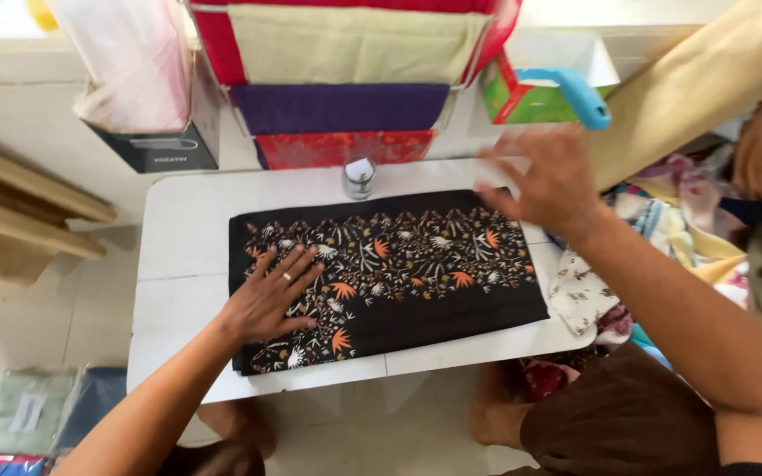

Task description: A person unfolds a patterned scarf, folds it into a smaller rectangle, and uses a lint roller to clean both sides of the fabric.

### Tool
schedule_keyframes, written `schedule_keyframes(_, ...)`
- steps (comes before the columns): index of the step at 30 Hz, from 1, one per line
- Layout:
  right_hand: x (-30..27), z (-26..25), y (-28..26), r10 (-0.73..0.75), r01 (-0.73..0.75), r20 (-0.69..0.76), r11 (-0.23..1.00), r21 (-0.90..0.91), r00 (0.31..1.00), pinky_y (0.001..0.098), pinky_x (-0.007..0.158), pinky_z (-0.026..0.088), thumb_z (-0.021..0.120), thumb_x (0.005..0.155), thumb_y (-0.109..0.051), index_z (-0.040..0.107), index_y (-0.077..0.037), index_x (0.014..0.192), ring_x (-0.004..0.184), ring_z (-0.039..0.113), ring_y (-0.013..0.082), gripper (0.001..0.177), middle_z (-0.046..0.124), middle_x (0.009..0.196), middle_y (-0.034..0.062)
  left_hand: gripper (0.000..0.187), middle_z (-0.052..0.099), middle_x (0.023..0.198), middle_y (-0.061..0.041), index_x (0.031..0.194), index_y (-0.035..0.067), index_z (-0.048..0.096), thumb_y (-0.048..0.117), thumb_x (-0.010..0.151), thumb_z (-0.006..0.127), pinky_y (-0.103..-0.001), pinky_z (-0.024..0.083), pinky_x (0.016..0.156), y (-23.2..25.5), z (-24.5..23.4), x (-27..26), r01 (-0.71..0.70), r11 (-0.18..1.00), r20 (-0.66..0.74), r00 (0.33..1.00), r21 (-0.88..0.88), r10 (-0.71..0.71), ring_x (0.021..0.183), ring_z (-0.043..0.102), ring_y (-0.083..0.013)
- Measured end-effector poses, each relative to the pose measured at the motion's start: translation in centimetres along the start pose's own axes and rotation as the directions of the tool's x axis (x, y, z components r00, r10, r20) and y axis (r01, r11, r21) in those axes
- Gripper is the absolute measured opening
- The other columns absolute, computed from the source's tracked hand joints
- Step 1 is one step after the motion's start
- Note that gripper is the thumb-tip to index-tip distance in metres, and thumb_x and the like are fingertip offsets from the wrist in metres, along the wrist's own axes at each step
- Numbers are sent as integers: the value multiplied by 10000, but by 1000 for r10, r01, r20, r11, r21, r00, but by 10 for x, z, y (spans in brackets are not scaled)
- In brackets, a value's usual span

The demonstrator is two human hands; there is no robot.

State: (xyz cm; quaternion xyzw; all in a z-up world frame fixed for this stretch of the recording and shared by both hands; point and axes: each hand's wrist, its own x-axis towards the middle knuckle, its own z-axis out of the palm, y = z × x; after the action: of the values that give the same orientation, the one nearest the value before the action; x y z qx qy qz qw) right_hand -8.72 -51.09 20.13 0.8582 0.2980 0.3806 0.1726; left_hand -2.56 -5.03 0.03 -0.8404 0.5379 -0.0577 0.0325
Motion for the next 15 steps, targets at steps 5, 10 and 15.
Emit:
schedule_keyframes(5,59,-32,78,715,-507,630,681,-529,304,451,756,570,539,1016,-773,243,108,1600,832,758,344,1097,743,1045,243,970,43,1723,-106,1614,177,216,791,906,466,-589,70,1203,16,8,-6,57,994,12,998,-96,-56,1556,14,-329)
schedule_keyframes(10,38,-20,106,634,-873,747,460,-160,197,497,749,532,637,939,-92,384,83,1441,843,639,417,589,669,1109,306,924,358,1540,-109,1559,148,293,586,872,729,-538,362,1145,28,-90,17,272,959,509,838,-77,-197,1406,355,-295)
schedule_keyframes(15,34,-108,61,656,-550,305,750,-368,690,528,603,568,656,1118,-364,643,-44,1328,724,712,435,382,713,939,219,443,714,1199,-84,1220,112,658,405,890,623,-448,517,983,26,-113,-2,219,970,357,919,-105,-169,1080,690,-298)
